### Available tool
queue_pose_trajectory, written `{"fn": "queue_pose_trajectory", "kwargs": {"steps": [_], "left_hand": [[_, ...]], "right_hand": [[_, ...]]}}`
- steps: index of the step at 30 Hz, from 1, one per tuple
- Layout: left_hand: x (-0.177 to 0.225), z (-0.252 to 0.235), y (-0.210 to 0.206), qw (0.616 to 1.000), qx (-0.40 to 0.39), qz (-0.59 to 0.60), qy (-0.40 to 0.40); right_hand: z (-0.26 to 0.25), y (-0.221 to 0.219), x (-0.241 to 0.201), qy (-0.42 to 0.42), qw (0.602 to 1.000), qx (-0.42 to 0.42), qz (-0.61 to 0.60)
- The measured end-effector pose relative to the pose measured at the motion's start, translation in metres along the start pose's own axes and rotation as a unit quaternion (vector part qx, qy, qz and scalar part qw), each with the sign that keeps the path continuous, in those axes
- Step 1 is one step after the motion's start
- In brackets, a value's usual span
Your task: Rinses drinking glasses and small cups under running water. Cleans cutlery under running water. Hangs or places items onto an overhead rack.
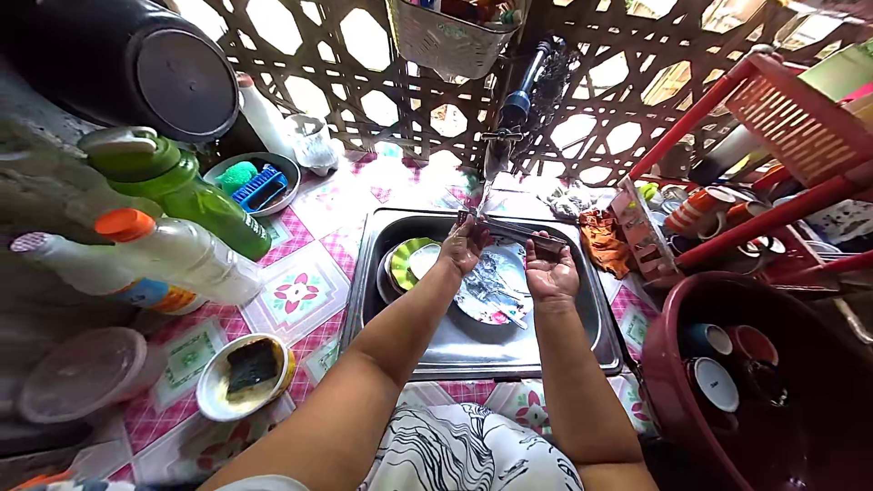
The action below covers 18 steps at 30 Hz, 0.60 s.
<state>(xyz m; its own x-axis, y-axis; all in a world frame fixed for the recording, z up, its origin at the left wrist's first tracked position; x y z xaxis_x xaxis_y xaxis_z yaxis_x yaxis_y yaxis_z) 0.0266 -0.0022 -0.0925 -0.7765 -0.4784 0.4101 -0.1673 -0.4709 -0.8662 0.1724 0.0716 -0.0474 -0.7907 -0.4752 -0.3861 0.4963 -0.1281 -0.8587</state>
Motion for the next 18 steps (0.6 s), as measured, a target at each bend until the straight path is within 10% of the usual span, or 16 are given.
{"fn": "queue_pose_trajectory", "kwargs": {"steps": [12, 18], "left_hand": [[-0.019, 0.009, -0.036, 0.989, 0.024, -0.122, 0.077], [0.009, -0.004, -0.026, 0.973, -0.039, -0.221, -0.06]], "right_hand": [[0.004, 0.009, 0.011, -0.005, 0.998, -0.069, -0.001], [-0.023, 0.01, 0.053, -0.16, 0.96, -0.063, 0.221]]}}
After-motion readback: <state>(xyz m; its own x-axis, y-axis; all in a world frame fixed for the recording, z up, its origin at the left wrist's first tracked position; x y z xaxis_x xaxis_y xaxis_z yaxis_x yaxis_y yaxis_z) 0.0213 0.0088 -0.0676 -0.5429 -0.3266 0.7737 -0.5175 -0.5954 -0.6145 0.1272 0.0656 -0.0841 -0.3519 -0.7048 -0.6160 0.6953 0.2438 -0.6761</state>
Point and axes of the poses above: each hand's wrist, its own z-axis away from the middle knuckle, its own y-axis out of the back of the hand, x = y × z, the point moved 1 cm from there along -z, towards the middle knuckle, and after that the axes turned 1 degree about x, right-handed, at the moved point
